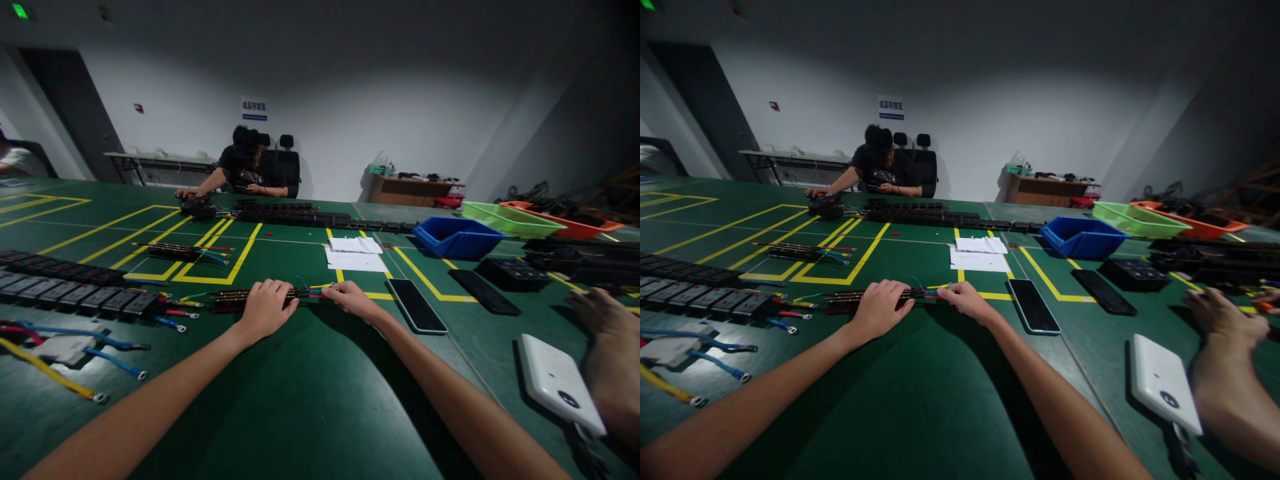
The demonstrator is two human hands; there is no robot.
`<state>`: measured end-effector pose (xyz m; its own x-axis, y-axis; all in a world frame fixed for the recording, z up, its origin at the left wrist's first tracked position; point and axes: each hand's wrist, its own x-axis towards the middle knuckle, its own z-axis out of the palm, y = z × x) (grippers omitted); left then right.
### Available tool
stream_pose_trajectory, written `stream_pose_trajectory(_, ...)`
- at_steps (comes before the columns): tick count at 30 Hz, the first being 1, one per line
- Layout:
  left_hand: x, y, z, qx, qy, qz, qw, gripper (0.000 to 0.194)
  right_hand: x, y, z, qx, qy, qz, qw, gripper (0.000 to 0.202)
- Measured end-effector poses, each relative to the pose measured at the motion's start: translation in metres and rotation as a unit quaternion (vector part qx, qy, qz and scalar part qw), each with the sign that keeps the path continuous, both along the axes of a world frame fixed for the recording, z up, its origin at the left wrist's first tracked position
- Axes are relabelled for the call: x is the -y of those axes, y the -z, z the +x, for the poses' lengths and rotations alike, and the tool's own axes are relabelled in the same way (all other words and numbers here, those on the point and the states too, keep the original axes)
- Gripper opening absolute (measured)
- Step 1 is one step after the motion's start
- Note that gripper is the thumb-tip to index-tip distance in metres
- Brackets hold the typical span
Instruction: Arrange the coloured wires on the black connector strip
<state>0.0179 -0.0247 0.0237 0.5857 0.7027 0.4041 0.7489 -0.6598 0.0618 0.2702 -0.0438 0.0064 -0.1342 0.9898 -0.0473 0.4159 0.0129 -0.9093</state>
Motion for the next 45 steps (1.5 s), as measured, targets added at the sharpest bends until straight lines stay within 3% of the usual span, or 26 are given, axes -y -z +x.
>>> stream_pose_trajectory(10,0.000,0.003,0.000,-0.006,-0.005,0.016,1.000,0.029,-0.005,0.006,0.002,0.058,-0.004,0.047,0.997,0.054)
stream_pose_trajectory(20,-0.001,0.002,0.000,0.003,0.000,0.003,1.000,0.033,-0.004,-0.004,0.002,0.226,0.073,0.089,0.967,0.059)
stream_pose_trajectory(27,0.001,-0.001,0.000,0.000,-0.002,-0.010,1.000,0.033,-0.007,-0.002,0.012,0.163,0.089,0.076,0.980,0.059)
stream_pose_trajectory(31,0.000,-0.001,0.000,0.006,-0.001,-0.011,1.000,0.033,-0.005,-0.001,0.008,0.204,0.117,0.098,0.967,0.058)
stream_pose_trajectory(37,0.002,-0.001,0.000,-0.005,-0.006,-0.005,1.000,0.031,0.000,-0.005,0.003,0.274,0.135,0.065,0.950,0.063)
stream_pose_trajectory(45,0.000,0.002,0.000,-0.002,-0.006,0.004,1.000,0.031,-0.005,0.006,-0.003,0.182,0.147,0.167,0.958,0.052)
